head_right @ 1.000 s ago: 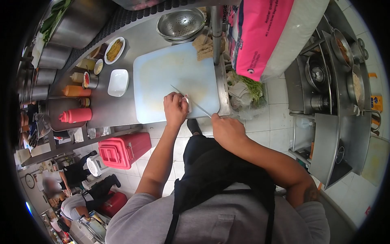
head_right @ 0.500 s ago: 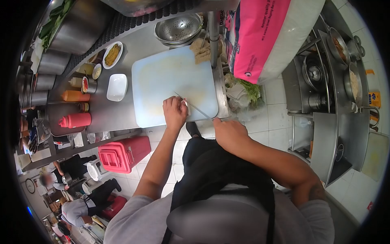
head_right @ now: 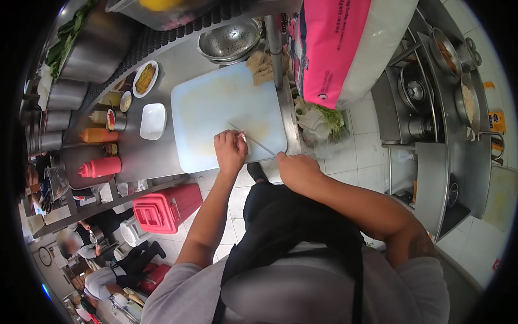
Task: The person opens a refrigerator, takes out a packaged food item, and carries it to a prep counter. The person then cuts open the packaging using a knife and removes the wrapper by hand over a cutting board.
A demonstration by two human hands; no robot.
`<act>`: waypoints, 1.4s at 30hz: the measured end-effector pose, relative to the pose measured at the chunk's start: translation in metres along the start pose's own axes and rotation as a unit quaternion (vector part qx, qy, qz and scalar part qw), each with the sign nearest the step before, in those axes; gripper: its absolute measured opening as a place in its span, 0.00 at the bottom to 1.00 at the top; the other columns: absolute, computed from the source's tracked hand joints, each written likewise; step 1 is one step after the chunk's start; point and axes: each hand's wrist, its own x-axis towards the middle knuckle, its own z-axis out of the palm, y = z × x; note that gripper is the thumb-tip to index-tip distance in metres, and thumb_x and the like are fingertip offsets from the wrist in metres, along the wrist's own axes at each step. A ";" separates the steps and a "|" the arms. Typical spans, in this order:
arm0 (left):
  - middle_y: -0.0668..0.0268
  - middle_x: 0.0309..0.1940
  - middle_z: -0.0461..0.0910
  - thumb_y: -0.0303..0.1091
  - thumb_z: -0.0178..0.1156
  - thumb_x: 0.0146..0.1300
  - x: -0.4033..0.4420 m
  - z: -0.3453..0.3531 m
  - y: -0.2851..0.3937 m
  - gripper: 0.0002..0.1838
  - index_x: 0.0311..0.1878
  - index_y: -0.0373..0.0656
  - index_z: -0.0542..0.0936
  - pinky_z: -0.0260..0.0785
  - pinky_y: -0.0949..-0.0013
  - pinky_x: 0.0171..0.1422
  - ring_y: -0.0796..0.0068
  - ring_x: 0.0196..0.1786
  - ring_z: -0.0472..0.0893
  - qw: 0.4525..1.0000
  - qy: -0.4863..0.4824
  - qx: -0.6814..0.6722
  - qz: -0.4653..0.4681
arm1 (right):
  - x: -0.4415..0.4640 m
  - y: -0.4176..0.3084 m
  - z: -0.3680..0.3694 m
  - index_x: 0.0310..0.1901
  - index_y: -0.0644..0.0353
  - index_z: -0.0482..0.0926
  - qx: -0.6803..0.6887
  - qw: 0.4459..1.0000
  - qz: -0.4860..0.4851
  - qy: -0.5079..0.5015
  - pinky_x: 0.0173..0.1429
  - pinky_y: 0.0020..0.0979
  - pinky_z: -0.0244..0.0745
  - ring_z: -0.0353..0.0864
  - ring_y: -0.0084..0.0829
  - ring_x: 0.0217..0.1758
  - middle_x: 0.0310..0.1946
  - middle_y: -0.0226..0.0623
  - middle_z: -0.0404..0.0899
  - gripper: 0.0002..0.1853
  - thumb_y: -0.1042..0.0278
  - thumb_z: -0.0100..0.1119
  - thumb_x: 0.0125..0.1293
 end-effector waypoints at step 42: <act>0.50 0.66 0.71 0.26 0.70 0.49 0.001 -0.049 0.019 0.46 0.74 0.37 0.63 0.72 0.61 0.62 0.62 0.56 0.76 0.921 -0.163 -0.227 -0.272 | -0.030 0.069 0.042 0.50 0.70 0.74 0.102 0.989 0.019 0.101 0.48 0.58 0.79 0.86 0.62 0.40 0.33 0.61 0.85 0.12 0.73 0.49 0.68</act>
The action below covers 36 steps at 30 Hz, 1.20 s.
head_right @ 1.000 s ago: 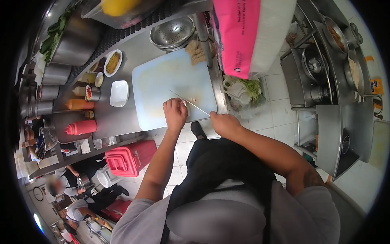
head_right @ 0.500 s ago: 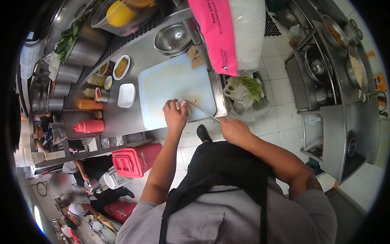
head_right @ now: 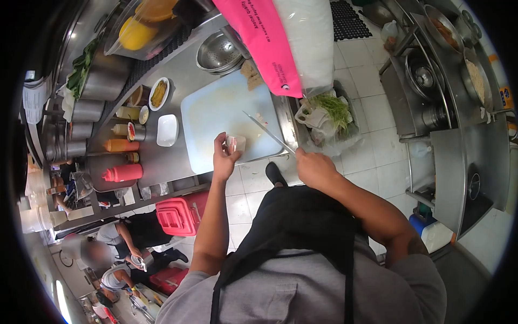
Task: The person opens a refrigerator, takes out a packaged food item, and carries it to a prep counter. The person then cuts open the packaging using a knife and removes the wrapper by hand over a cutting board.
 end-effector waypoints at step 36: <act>0.39 0.73 0.64 0.46 0.72 0.58 0.000 0.011 0.001 0.42 0.74 0.41 0.69 0.66 0.48 0.73 0.37 0.69 0.68 0.953 0.033 0.275 0.122 | 0.003 -0.006 0.015 0.47 0.68 0.73 -0.083 0.996 0.001 -0.014 0.48 0.58 0.80 0.87 0.61 0.38 0.31 0.60 0.85 0.12 0.67 0.50 0.71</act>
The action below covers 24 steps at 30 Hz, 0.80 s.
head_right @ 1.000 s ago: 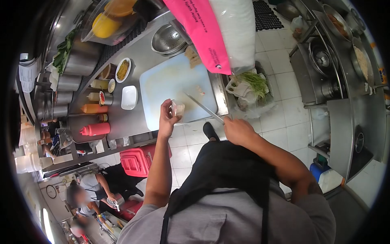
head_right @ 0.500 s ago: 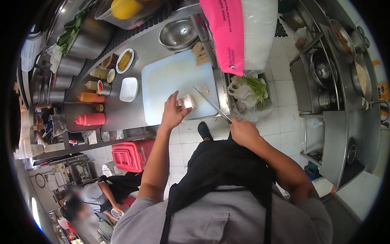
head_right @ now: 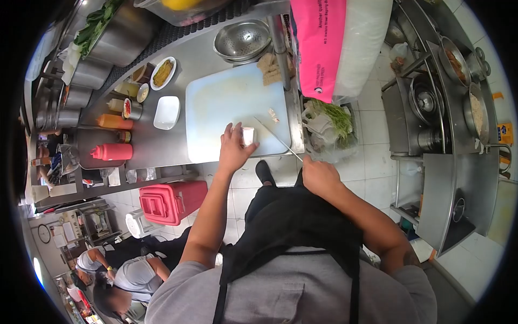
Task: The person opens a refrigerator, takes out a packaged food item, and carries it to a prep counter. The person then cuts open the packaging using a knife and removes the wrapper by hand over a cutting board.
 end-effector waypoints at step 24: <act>0.39 0.68 0.68 0.45 0.71 0.58 -0.010 0.007 0.035 0.50 0.78 0.38 0.57 0.72 0.45 0.66 0.37 0.66 0.71 0.986 -0.039 0.069 -0.149 | -0.002 -0.005 -0.003 0.45 0.69 0.73 0.007 1.000 0.013 -0.008 0.49 0.58 0.80 0.86 0.62 0.39 0.32 0.62 0.85 0.11 0.67 0.50 0.72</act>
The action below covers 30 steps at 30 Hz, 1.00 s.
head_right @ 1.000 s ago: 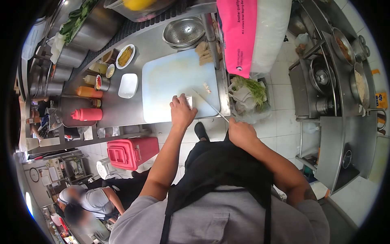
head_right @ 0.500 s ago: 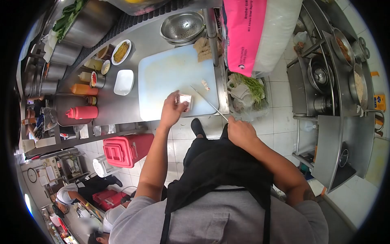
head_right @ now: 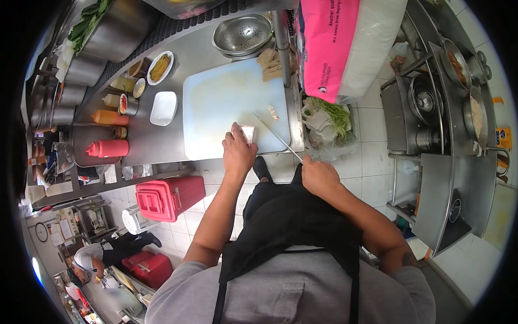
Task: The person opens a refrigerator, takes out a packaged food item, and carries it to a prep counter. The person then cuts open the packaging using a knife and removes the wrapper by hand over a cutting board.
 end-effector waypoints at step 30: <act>0.46 0.52 0.85 0.46 0.65 0.67 0.037 -0.022 -0.057 0.28 0.62 0.36 0.80 0.78 0.56 0.58 0.51 0.51 0.87 0.974 0.003 -0.222 -0.045 | 0.002 0.007 0.008 0.45 0.69 0.72 0.023 1.000 -0.008 0.001 0.48 0.59 0.79 0.86 0.63 0.39 0.32 0.64 0.84 0.11 0.68 0.48 0.72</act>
